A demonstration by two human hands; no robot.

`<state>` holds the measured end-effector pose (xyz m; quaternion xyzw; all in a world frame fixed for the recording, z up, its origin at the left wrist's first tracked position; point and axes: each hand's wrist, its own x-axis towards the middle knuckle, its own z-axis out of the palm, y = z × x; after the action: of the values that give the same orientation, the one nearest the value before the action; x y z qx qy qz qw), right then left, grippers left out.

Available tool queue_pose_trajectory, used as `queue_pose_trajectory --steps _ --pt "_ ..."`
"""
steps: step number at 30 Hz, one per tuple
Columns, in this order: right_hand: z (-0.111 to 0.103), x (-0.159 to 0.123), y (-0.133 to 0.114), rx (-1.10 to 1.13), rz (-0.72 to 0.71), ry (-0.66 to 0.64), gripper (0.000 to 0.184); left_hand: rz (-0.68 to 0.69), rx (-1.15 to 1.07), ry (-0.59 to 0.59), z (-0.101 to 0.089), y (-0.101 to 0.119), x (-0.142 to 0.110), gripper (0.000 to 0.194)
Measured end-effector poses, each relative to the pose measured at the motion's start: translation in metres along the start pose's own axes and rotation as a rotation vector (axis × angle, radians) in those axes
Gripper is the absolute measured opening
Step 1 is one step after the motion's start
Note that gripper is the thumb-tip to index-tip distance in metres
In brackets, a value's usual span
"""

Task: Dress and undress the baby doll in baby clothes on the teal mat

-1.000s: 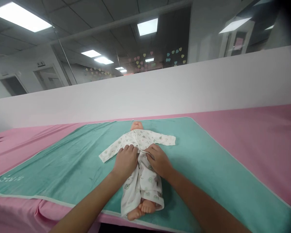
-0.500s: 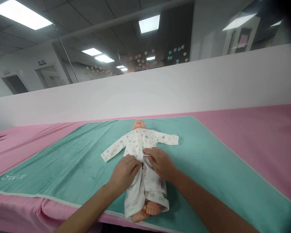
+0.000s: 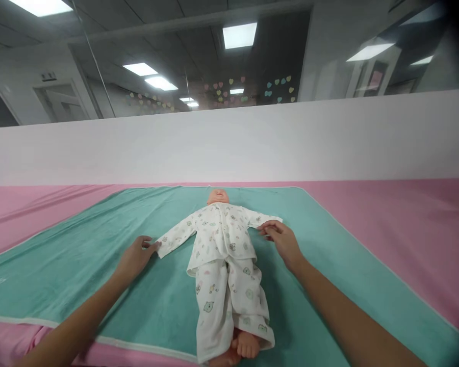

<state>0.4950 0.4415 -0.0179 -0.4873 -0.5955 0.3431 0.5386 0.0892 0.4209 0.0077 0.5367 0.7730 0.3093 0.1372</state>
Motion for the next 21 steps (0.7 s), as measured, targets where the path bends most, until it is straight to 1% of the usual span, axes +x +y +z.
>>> queue_pose_trajectory --steps 2,3,4,5,7,10,12,14,16,18,21 --pt "-0.017 0.019 0.023 -0.288 0.043 0.268 0.026 -0.057 0.010 -0.071 -0.005 -0.002 0.009 0.053" --pt "-0.027 0.028 0.033 -0.424 0.090 0.356 0.028 -0.083 -0.005 -0.108 -0.006 0.001 0.011 0.055" --pt "-0.035 0.036 0.042 -0.516 0.174 0.403 0.030 -0.107 -0.030 -0.137 -0.007 0.004 0.012 0.057" --pt "-0.043 0.044 0.048 -0.556 0.217 0.417 0.030 -0.126 -0.063 -0.150 -0.007 0.008 0.012 0.057" --pt "-0.052 0.055 0.055 -0.596 0.287 0.399 0.033 -0.150 -0.152 -0.121 -0.004 0.014 0.012 0.054" --pt "-0.054 0.065 0.056 -0.648 0.312 0.294 0.041 -0.154 -0.350 -0.005 0.006 0.015 0.011 0.045" --pt "-0.051 0.067 0.056 -0.618 0.266 0.224 0.042 -0.146 -0.494 0.046 0.013 0.013 0.013 0.041" --pt "-0.050 0.066 0.058 -0.489 0.187 0.202 0.040 -0.142 -0.622 0.066 0.017 0.010 0.014 0.042" --pt "-0.052 0.064 0.060 -0.326 0.136 0.219 0.039 -0.140 -0.725 0.061 0.018 0.009 0.014 0.045" --pt "-0.053 0.063 0.062 -0.205 0.127 0.243 0.040 -0.137 -0.781 0.038 0.016 0.010 0.012 0.049" --pt "-0.053 0.063 0.063 -0.137 0.133 0.262 0.041 -0.123 -0.775 -0.026 0.014 0.013 0.009 0.055"
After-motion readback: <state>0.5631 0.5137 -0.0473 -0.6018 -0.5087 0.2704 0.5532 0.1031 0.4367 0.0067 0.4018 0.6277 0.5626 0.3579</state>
